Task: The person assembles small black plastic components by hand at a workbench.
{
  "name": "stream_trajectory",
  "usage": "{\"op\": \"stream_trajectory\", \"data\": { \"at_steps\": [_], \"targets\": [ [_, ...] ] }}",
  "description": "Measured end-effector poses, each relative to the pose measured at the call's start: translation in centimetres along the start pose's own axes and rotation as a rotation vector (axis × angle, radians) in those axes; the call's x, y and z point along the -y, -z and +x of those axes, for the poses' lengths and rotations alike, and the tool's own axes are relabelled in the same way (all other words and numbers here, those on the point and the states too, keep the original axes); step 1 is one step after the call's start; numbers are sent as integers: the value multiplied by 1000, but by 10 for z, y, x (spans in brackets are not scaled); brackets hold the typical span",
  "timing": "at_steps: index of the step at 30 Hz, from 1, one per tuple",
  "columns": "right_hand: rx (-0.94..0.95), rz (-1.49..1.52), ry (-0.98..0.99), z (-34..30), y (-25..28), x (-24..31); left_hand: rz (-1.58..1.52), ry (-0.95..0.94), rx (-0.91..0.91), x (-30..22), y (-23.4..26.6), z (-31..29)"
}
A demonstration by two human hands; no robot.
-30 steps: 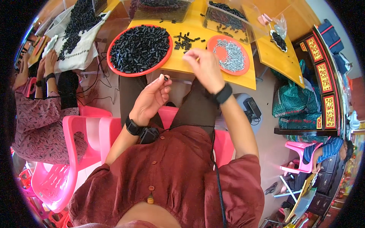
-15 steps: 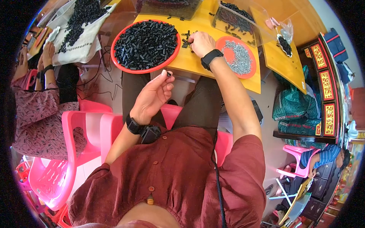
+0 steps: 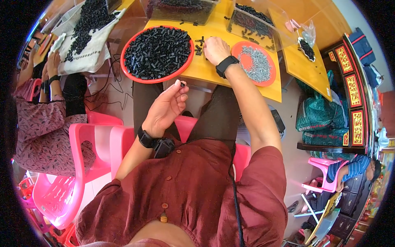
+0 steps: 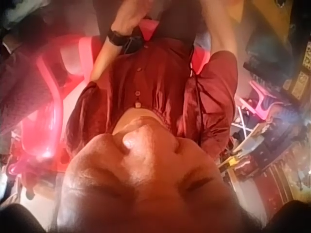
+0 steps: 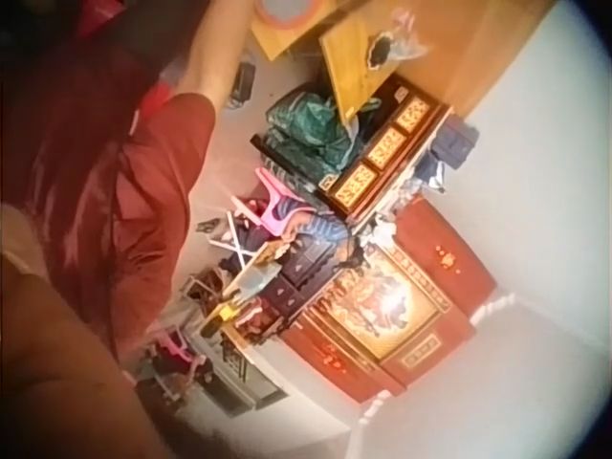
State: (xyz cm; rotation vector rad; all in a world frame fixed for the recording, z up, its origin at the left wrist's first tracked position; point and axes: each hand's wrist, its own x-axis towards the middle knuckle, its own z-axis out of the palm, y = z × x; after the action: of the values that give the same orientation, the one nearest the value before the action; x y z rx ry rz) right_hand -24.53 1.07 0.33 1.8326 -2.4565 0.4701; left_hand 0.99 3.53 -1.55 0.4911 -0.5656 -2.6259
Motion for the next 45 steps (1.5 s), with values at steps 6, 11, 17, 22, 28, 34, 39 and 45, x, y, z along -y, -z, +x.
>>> {"op": "stream_trajectory", "data": {
  "at_steps": [6,11,17,22,28,34,39,45],
  "targets": [
    [-197,596,85,-44,30,35,-110,74,-1,-5,1,1],
    [-5,1155,54,-124,34,88,-141,109,155,2,2,-1],
    [-36,1203,46,-135,36,79,-100,126,218,5,-3,-1],
    [-5,1181,61,-139,32,73,-63,140,128,7,0,4],
    [-128,811,98,-143,53,76,167,49,136,2,-3,-1],
    [-249,731,47,-155,55,92,144,-29,81,5,-6,-3],
    [-402,752,39,-168,46,108,148,-166,-2,2,-10,-5],
    [-487,743,76,-167,40,113,148,-172,-16,4,-18,-8]
  ]
}}
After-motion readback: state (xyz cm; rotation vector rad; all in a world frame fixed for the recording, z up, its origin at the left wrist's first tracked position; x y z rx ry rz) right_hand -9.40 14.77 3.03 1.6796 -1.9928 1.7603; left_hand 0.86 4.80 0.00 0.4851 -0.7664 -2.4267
